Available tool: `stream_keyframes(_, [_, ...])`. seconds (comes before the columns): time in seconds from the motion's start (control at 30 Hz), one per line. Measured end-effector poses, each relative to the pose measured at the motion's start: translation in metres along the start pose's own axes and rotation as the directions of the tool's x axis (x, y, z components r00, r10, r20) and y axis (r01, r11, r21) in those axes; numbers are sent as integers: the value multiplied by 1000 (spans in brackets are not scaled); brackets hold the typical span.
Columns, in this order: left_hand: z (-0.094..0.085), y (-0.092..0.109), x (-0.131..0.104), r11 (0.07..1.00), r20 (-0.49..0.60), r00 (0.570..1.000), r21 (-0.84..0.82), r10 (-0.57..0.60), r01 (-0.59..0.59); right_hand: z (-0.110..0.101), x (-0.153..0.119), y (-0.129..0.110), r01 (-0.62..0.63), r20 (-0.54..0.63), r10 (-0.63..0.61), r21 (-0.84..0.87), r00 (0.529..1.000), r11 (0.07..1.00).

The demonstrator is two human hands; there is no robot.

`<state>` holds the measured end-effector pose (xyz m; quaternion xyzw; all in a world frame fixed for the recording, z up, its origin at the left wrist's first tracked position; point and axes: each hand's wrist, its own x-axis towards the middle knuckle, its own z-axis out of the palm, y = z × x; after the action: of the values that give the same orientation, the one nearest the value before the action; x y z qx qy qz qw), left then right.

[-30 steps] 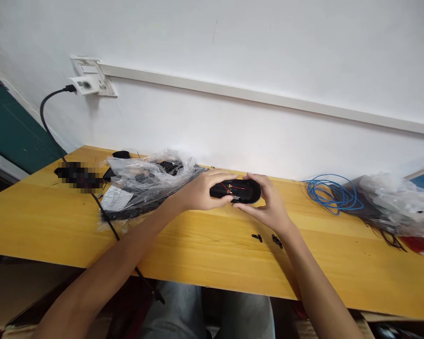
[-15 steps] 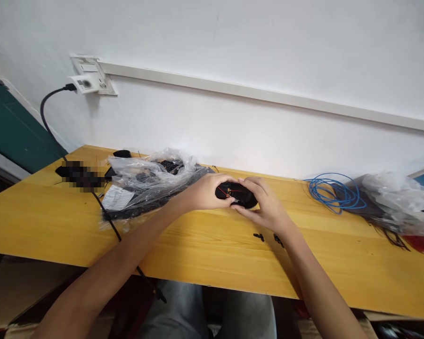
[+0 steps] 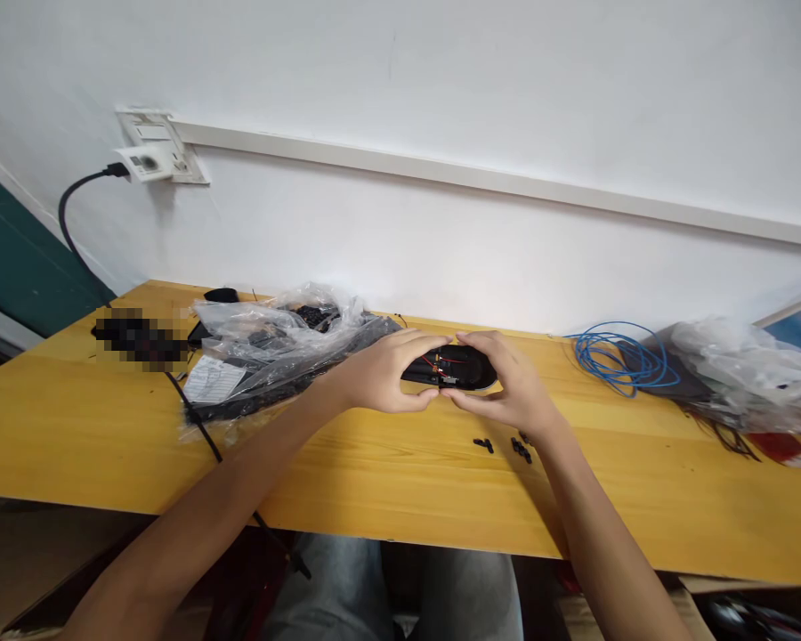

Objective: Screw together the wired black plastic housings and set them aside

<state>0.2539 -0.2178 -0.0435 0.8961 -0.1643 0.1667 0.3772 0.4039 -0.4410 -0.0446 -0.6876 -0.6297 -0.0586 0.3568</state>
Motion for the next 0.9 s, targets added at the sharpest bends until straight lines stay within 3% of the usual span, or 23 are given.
stream_keyframes(0.3, [-3,-11,-2,992,-33,992,43,118,-117,-4,-1,-2,-86,-1,87,126,996,988])
stream_keyframes(0.43, [1,-9,0,993,-7,997,-88,-82,81,6,-5,7,-246,54,240,247,969,937])
stream_keyframes(0.57, [7,-10,4,910,60,954,-289,-294,298,15,-9,17,-344,116,324,371,939,863])
stream_keyframes(0.77, [14,-24,6,814,108,922,-438,-372,380,21,-11,21,-370,209,306,540,929,756])
stream_keyframes(0.9, [18,-30,5,767,137,903,-487,-407,419,31,-12,23,-373,204,313,545,928,751])
